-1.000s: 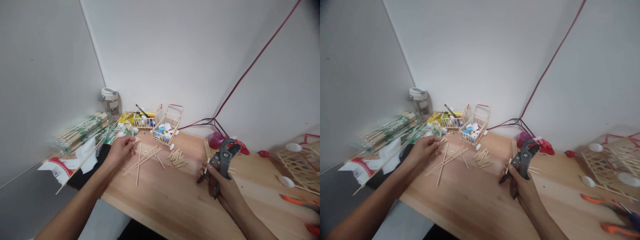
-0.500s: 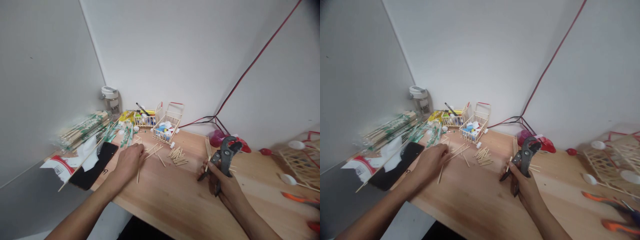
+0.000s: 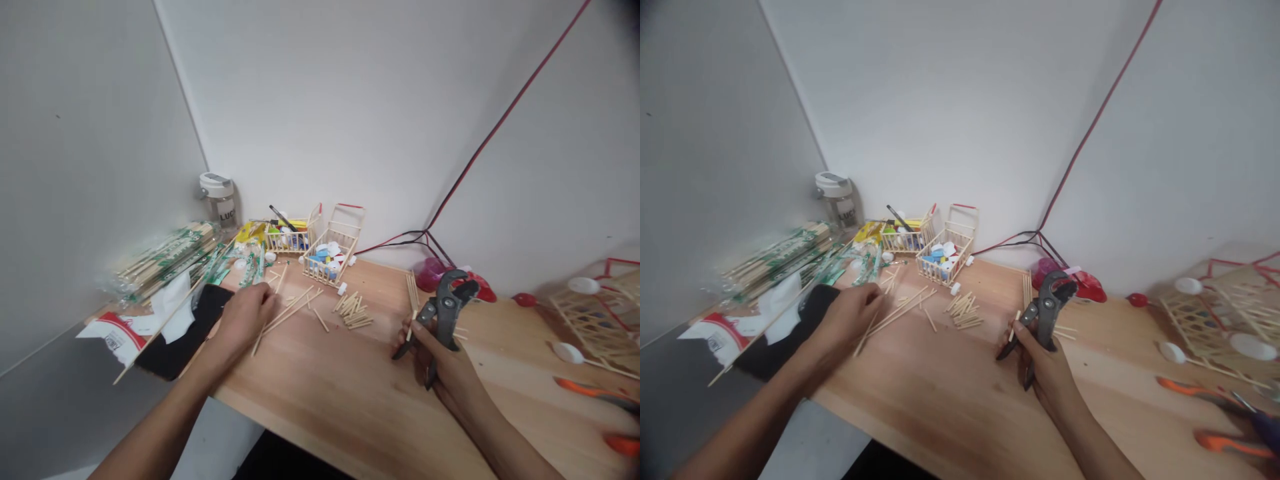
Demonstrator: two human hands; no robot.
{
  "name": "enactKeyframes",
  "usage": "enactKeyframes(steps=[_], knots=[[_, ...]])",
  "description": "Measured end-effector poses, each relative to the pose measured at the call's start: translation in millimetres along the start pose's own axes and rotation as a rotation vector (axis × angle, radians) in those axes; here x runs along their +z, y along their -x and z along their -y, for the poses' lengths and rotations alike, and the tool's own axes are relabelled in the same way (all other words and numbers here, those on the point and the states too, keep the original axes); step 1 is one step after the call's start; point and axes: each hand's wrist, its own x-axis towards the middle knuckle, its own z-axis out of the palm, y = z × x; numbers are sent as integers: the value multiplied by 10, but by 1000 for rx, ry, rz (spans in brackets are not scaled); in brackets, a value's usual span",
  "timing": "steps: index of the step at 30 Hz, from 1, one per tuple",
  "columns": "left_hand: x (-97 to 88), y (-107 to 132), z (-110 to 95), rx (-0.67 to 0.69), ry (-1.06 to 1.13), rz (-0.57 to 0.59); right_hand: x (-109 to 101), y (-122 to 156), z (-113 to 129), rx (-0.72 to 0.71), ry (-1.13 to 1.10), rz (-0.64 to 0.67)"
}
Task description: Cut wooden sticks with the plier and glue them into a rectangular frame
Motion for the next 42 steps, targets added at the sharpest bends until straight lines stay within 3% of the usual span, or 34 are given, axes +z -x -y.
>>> enactKeyframes(steps=[3,6,10,16,21,29,34,37,42], knots=[[-80,20,-30,71,361,-22,-3,6,-22,-2,34,-10],[-55,20,-244,100,756,189,-4,18,-54,-7,64,-2],[215,-43,-713,60,1149,470,13,56,-61,-10,98,40],[677,-240,-1270,29,1282,628,18,94,-33,5,163,168],[779,-365,-1467,38,1363,643,-36,54,-43,-70,315,218],[820,-412,-1530,87,1331,546,-20,72,14,-53,388,174],[816,-394,-1489,150,1271,565,-52,57,-20,-51,381,152],[737,-327,-1388,311,1032,509,-36,50,7,-22,315,61],[720,-151,-1241,766,352,238,6,52,65,34,89,-14]])
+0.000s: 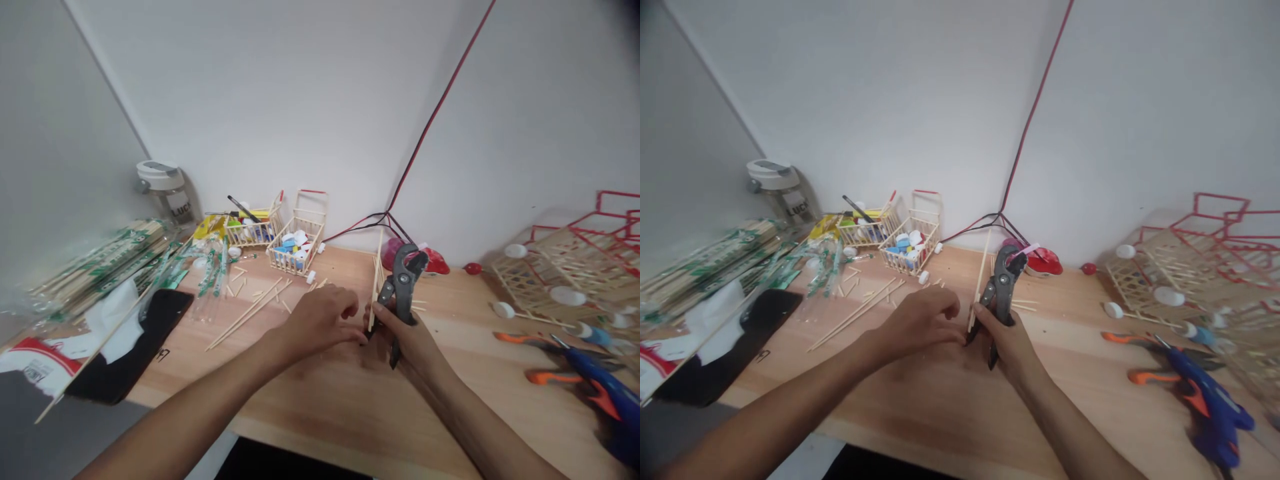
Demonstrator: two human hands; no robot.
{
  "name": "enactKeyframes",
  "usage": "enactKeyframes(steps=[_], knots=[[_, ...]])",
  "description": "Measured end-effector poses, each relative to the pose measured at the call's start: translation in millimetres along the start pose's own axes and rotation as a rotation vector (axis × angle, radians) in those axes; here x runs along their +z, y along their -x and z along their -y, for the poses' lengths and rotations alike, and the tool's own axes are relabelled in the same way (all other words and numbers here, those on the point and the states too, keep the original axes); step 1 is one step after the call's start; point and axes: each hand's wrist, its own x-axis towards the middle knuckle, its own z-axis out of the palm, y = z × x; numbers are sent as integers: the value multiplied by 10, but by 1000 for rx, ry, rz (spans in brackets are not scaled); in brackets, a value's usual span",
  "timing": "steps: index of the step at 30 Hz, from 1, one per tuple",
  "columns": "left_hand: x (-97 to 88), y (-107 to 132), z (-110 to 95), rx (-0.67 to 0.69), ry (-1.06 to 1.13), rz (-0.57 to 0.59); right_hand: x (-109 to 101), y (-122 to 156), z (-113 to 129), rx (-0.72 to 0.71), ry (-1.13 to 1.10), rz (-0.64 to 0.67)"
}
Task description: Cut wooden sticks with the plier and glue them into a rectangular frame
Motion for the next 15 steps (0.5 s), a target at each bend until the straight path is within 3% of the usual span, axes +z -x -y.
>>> enactKeyframes(steps=[4,15], knots=[[129,38,-26,177,-267,-35,36,20,12,9,-56,-26],[209,69,-21,236,-394,-162,37,13,-109,18,-93,54]])
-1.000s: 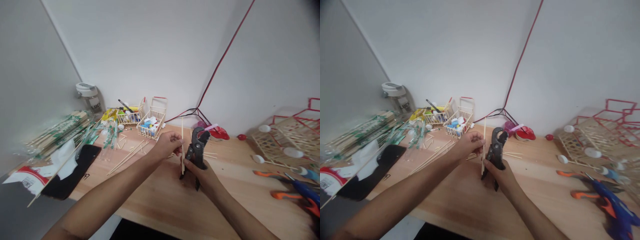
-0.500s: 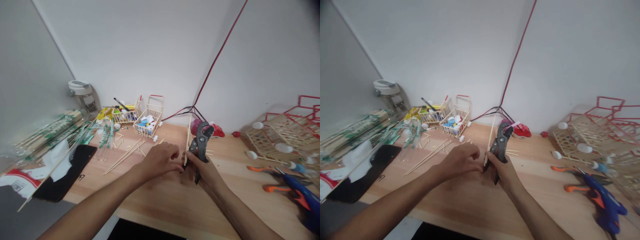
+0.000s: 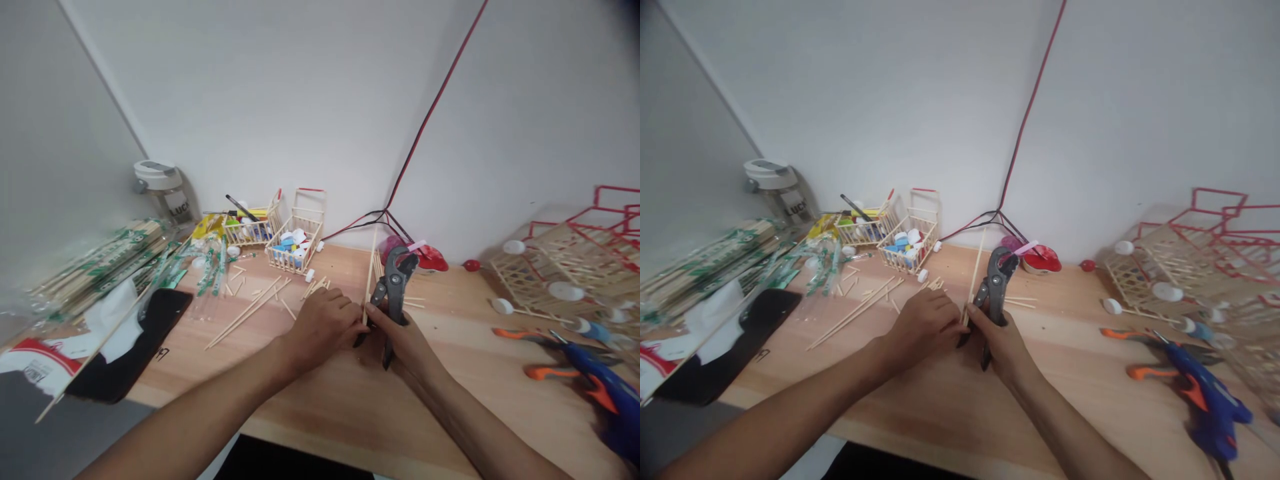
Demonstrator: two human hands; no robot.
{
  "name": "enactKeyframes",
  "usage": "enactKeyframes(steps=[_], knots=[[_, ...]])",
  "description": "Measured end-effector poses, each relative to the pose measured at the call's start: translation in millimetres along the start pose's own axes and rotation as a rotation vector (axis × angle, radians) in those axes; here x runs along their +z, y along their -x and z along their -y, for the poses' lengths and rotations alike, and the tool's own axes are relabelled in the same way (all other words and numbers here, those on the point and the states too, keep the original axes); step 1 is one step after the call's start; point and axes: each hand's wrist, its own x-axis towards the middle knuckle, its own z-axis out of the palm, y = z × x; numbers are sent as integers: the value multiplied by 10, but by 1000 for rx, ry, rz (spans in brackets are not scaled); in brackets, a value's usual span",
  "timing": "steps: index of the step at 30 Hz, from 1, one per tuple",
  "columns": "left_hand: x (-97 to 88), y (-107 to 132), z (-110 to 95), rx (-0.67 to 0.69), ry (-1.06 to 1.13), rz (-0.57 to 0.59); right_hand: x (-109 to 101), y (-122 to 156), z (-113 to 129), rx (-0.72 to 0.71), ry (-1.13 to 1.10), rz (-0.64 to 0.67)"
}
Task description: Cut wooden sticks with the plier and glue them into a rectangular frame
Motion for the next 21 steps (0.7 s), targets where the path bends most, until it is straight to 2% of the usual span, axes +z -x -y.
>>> enactKeyframes(steps=[6,16,21], knots=[[28,3,-5,-10,13,-4,-58,-34,-36,-43,49,34],[32,5,-11,-97,115,119,-14,-17,29,-51,65,-48],[40,18,-13,-28,-3,26,-28,-41,-13,-52,33,-53]])
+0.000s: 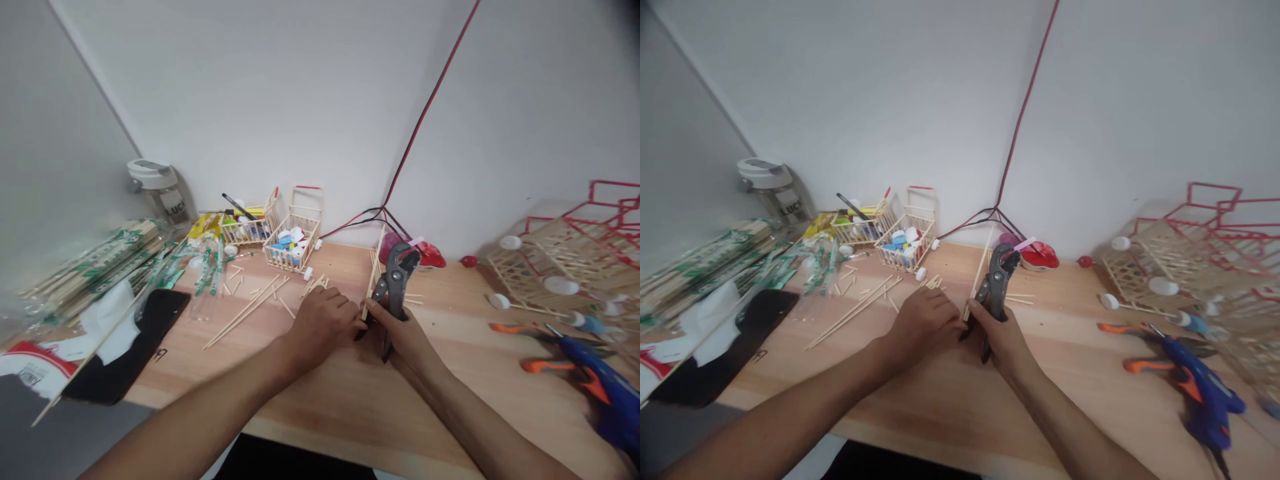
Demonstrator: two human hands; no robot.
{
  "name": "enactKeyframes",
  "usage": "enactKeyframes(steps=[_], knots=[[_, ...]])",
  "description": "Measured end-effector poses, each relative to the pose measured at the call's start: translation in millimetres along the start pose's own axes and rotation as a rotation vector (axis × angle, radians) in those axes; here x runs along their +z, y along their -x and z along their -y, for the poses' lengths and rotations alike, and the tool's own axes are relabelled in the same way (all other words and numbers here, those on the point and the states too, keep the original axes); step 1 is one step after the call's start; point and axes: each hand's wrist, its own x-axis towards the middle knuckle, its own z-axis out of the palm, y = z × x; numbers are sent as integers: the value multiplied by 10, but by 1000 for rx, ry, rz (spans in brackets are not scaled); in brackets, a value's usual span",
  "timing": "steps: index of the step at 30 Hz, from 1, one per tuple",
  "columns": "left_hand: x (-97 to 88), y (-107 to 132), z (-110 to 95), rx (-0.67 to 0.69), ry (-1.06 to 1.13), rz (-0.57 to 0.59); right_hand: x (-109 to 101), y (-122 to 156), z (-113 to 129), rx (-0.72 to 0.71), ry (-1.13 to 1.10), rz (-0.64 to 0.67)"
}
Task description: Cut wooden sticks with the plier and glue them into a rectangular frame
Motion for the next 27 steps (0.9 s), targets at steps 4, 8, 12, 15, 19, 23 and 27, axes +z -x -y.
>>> enactKeyframes(steps=[4,8,12,15,19,23,27], knots=[[34,21,16,41,-41,-49,-21,-6,-53,23,9,28],[21,14,11,-17,28,-3,-21,7,-38,11,26,23],[-59,-41,-54,-330,424,73,-35,12,-16,-11,62,38],[-90,-79,-113,-599,755,96,-47,18,-4,-27,106,40],[-56,-91,-139,-692,1000,81,-29,42,26,-27,85,55],[-13,-83,-124,-681,1093,43,-2,65,44,-38,83,81],[10,-88,-105,-746,1239,39,7,72,37,-46,101,92]])
